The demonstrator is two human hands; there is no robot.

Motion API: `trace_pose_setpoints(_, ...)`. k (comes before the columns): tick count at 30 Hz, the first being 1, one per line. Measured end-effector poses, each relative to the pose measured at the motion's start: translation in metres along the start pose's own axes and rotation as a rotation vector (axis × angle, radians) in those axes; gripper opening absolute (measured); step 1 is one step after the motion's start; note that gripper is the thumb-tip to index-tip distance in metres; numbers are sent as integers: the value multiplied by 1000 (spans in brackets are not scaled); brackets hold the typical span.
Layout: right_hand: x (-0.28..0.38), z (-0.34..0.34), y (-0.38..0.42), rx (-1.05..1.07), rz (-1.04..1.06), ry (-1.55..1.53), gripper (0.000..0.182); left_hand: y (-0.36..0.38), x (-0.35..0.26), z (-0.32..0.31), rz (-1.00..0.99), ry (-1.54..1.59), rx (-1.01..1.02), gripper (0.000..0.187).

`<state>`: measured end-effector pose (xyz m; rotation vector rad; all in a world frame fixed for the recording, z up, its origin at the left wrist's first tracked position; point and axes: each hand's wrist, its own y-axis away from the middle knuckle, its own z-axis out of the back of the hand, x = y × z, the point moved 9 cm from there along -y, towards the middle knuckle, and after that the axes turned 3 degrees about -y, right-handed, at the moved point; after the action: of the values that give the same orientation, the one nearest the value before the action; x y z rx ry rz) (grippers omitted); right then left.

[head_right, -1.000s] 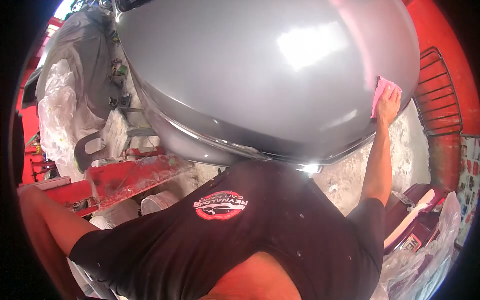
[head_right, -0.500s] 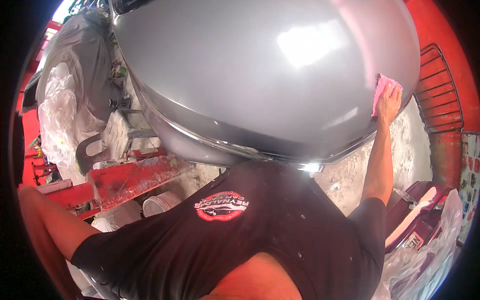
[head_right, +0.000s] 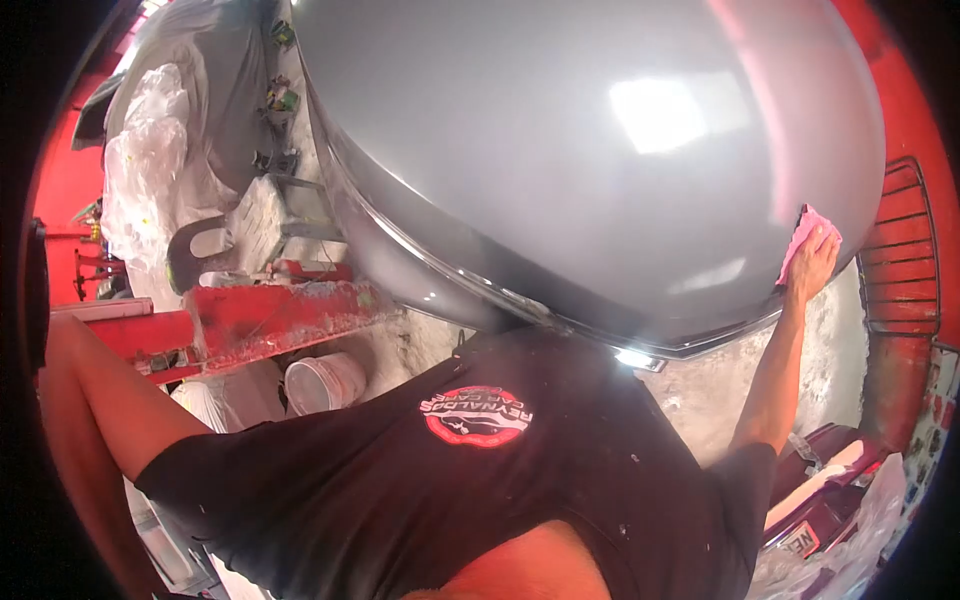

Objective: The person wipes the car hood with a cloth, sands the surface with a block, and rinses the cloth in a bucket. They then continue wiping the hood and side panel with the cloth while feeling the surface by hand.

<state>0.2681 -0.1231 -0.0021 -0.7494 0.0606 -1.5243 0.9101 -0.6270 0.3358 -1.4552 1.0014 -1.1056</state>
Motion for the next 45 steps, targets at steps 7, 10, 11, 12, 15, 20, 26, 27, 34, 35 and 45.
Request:
trace_pose_setpoints(7, 161, 35, 118, 0, 456, 103, 59, -16, -10, 5, -90, -8, -250, 29)
trace_pose_setpoints(10, 243, 46, 193, 148, 679, 48, 63, 44, 6, -54, 178, 12, -148, 29)
trace_pose_setpoints(11, 262, 44, 215, 213, 739, 39, 65, 88, 14, -94, 407, 8, 82, 28)
trace_pose_setpoints(12, 282, 45, 235, 283, 794, 33, 66, 146, 13, -143, 683, 69, 410, 28)
trace_pose_setpoints(15, 345, 50, 259, 403, 938, -31, 68, 232, -90, -210, 705, 371, 759, 24)
trace_pose_setpoints(20, 392, 48, 268, 478, 1140, -200, 71, 224, -129, -211, 627, 521, 770, 29)
trace_pose_setpoints(26, 387, 53, 264, 504, 1081, -298, 70, 219, -72, -194, 733, 215, 684, 31)
trace_pose_setpoints(27, 385, 50, 264, 522, 1075, -312, 71, 227, -62, -188, 840, 180, 682, 31)
trace_pose_setpoints(34, 402, 52, 262, 591, 1115, -222, 70, 262, -1, -186, 931, 56, 703, 35)
trace_pose_setpoints(35, 415, 51, 268, 658, 1168, -239, 71, 267, 8, -194, 933, 96, 712, 37)
trace_pose_setpoints(45, 541, 34, 303, 527, 992, -76, 78, 274, 158, -293, 800, 355, 755, 65)
